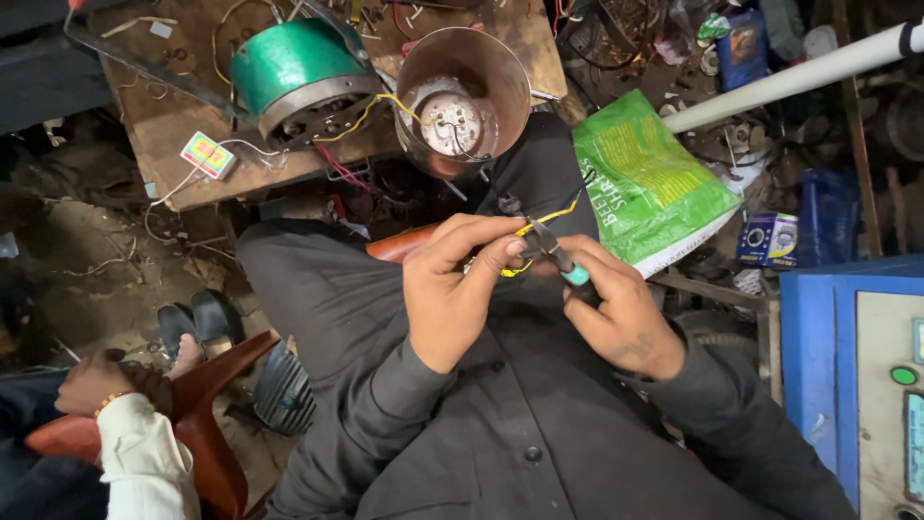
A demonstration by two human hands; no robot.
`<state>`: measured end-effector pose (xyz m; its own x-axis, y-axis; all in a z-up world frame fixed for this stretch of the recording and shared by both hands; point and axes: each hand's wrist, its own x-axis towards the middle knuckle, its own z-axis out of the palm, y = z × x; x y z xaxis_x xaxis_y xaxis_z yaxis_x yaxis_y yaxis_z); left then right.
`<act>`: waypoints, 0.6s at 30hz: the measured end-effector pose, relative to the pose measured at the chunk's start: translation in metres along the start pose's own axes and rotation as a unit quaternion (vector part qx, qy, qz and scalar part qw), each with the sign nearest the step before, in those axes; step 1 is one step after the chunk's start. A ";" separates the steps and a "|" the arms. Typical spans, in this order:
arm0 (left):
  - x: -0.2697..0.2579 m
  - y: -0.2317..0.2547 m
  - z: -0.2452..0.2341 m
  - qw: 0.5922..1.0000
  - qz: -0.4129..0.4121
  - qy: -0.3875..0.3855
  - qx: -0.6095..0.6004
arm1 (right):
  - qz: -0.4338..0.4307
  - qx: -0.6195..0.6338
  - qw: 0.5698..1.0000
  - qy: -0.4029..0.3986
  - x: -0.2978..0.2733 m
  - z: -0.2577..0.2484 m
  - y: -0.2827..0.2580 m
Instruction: The person repairs an electric motor by stripping wires, connecting them to the motor terminals, and securing the connections with a screwdriver. They also use pliers to cut and prepare the wires and a multimeter to test the electrical circuit.
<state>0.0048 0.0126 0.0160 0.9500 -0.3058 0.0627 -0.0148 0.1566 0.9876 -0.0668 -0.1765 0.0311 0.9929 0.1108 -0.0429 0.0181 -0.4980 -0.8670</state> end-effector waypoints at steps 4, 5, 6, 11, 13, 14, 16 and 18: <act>0.001 0.000 -0.001 1.000 -0.003 -0.004 0.016 | 0.018 -0.001 0.999 0.026 -0.007 0.003 0.018; 0.001 -0.002 0.000 1.000 -0.017 -0.006 0.002 | 0.029 0.012 0.999 0.025 -0.009 0.005 0.025; 0.000 -0.005 0.001 0.999 -0.031 -0.008 -0.012 | 0.041 0.026 0.999 0.024 -0.010 0.008 0.033; -0.001 -0.028 -0.001 0.982 -0.100 -0.012 -0.160 | 0.074 0.381 0.921 0.039 -0.010 0.018 0.050; -0.003 -0.033 -0.003 0.970 -0.126 0.005 -0.208 | 0.070 0.323 0.943 0.035 -0.006 0.008 0.040; -0.003 -0.035 -0.004 0.967 -0.121 0.009 -0.222 | 0.058 0.257 0.964 0.033 -0.005 0.005 0.033; -0.003 -0.037 -0.003 0.961 -0.114 0.017 -0.252 | 0.035 0.121 0.991 0.031 -0.002 0.004 0.018; -0.003 -0.037 -0.003 0.966 -0.094 0.018 -0.239 | -0.021 -0.030 0.997 0.062 -0.001 0.006 0.007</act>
<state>0.0033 0.0103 -0.0214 0.9324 -0.3394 -0.1245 0.2963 0.5205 0.8008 -0.0688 -0.1749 0.0217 0.9979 0.0274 0.0580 0.0636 -0.5457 -0.8355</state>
